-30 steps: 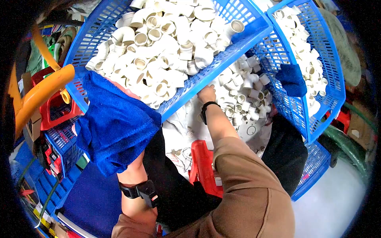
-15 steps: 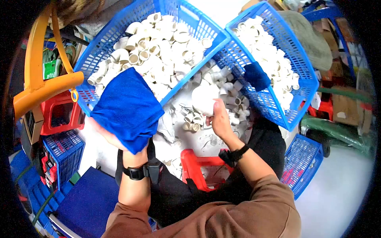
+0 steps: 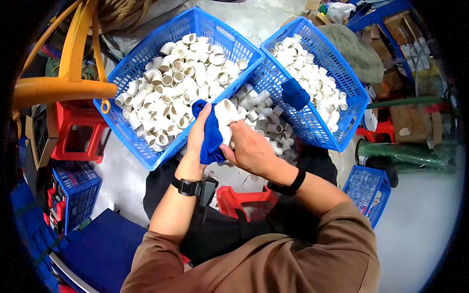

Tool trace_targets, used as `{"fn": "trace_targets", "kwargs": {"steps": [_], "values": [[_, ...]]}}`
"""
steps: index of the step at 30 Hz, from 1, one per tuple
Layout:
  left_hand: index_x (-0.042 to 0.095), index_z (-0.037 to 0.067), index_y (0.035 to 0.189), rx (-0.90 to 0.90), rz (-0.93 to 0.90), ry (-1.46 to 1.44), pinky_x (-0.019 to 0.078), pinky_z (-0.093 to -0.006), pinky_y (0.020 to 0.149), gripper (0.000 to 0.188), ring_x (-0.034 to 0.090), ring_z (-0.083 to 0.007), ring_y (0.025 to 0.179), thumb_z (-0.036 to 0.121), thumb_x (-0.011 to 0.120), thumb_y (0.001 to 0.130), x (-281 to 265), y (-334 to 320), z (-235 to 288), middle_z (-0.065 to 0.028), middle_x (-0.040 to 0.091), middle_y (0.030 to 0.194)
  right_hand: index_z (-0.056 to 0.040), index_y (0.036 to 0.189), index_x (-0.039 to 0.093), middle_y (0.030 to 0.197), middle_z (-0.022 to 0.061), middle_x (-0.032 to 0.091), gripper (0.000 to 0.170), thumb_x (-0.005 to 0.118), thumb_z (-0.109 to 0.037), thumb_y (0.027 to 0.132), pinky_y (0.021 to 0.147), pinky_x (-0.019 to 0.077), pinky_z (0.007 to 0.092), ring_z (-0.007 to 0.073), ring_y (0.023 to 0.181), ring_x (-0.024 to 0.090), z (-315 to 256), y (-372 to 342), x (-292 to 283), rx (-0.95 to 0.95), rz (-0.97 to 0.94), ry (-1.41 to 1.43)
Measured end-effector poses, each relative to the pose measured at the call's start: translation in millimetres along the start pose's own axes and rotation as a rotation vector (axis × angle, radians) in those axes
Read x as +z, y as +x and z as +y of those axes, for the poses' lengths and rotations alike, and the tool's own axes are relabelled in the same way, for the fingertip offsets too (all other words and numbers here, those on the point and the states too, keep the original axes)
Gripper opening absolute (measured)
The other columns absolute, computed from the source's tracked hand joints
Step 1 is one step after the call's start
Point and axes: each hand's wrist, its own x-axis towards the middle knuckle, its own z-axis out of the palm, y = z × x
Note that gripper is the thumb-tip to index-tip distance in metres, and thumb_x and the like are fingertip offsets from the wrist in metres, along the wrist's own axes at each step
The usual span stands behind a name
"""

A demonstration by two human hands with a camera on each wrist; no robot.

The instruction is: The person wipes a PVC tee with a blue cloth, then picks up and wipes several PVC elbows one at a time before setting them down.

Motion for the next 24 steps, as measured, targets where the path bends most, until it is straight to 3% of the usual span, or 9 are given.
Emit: {"fn": "trace_targets", "kwargs": {"steps": [3, 5, 11, 15, 17, 19, 21, 23, 24], "values": [[0.067, 0.006, 0.119, -0.049, -0.007, 0.158, 0.0526, -0.0251, 0.071, 0.039, 0.066, -0.011, 0.081, 0.035, 0.07, 0.093, 1, -6, 10, -0.0033, 0.07, 0.1, 0.0029, 0.113, 0.046, 0.094, 0.0222, 0.055, 0.044, 0.07, -0.024, 0.088, 0.068, 0.0515, 0.0465, 0.0409, 0.08, 0.061, -2, -7, -21, 0.022, -0.279, -0.006], [0.062, 0.005, 0.129, 0.179, -0.061, 0.625, 0.0468, -0.0231, 0.067, 0.042, 0.057, -0.0059, 0.076, 0.028, 0.068, 0.095, 15, -23, 19, 0.0018, 0.064, 0.092, 0.0017, 0.116, 0.046, 0.092, 0.0246, 0.059, 0.04, 0.063, -0.027, 0.093, 0.069, 0.0501, 0.0505, 0.0453, 0.08, 0.062, -4, -4, -37, 0.082, -0.435, 0.035], [0.048, -0.003, 0.139, 0.683, -0.109, 0.298, 0.0438, -0.0283, 0.095, 0.056, 0.058, -0.0134, 0.103, 0.027, 0.066, 0.096, 27, -24, -23, -0.007, 0.062, 0.116, 0.0014, 0.117, 0.045, 0.081, 0.0275, 0.06, 0.032, 0.046, -0.026, 0.102, 0.067, 0.0475, 0.0534, 0.0497, 0.076, 0.061, -9, 15, -49, 0.272, -0.195, 0.198], [0.046, 0.003, 0.142, 1.134, -0.013, 0.768, 0.0284, -0.048, 0.115, 0.067, 0.037, -0.0398, 0.141, 0.032, 0.072, 0.088, 28, -29, -34, -0.023, 0.04, 0.149, 0.0027, 0.111, 0.05, 0.075, 0.0155, 0.059, 0.045, 0.035, -0.039, 0.107, 0.062, 0.0464, 0.0463, 0.0302, 0.063, 0.056, 28, 11, 4, 0.258, 0.226, 0.386], [0.049, 0.005, 0.139, 1.291, 0.044, 1.17, 0.0366, -0.0458, 0.111, 0.074, 0.046, -0.0417, 0.132, 0.032, 0.082, 0.078, 26, -29, -27, -0.025, 0.044, 0.144, 0.001, 0.107, 0.059, 0.077, 0.0064, 0.06, 0.054, 0.027, -0.042, 0.107, 0.061, 0.0445, 0.0329, 0.0165, 0.061, 0.05, 29, 15, -10, 0.804, -0.026, 0.829], [0.051, 0.004, 0.135, 1.25, -0.102, 1.136, 0.045, -0.0452, 0.104, 0.08, 0.055, -0.0409, 0.123, 0.03, 0.09, 0.07, 22, -25, -24, -0.0234, 0.054, 0.134, 0.0008, 0.107, 0.059, 0.075, 0.0065, 0.06, 0.053, 0.024, -0.04, 0.107, 0.058, 0.0423, 0.0288, 0.0137, 0.062, 0.052, -9, 39, -61, 0.946, -0.36, 0.558], [0.052, 0.004, 0.134, 1.221, -0.174, 1.127, 0.0476, -0.0446, 0.101, 0.082, 0.058, -0.04, 0.118, 0.031, 0.091, 0.067, 23, -24, -23, -0.022, 0.058, 0.128, 0.005, 0.106, 0.055, 0.079, 0.0137, 0.062, 0.042, 0.031, -0.029, 0.106, 0.06, 0.0493, 0.0354, 0.0215, 0.065, 0.061, -16, 43, -77, 0.892, -0.445, 0.762], [0.053, 0.004, 0.132, 1.178, -0.265, 1.116, 0.0502, -0.041, 0.098, 0.082, 0.064, -0.0335, 0.111, 0.024, 0.093, 0.063, 25, -22, -24, -0.0178, 0.064, 0.121, 0.0087, 0.108, 0.051, 0.092, 0.0234, 0.062, 0.026, 0.043, -0.015, 0.1, 0.067, 0.0534, 0.0431, 0.0347, 0.069, 0.065, 28, 17, -62, -0.101, -0.279, -0.145], [0.053, 0.003, 0.133, 1.099, -0.281, 1.078, 0.0496, -0.0399, 0.099, 0.078, 0.063, -0.0312, 0.112, 0.029, 0.09, 0.069, 23, -18, -26, -0.017, 0.063, 0.124, 0.0109, 0.112, 0.048, 0.102, 0.0306, 0.057, 0.026, 0.05, -0.007, 0.094, 0.07, 0.0534, 0.0495, 0.0442, 0.072, 0.064, -1, 24, -80, 0.073, -0.407, -0.057]]}}
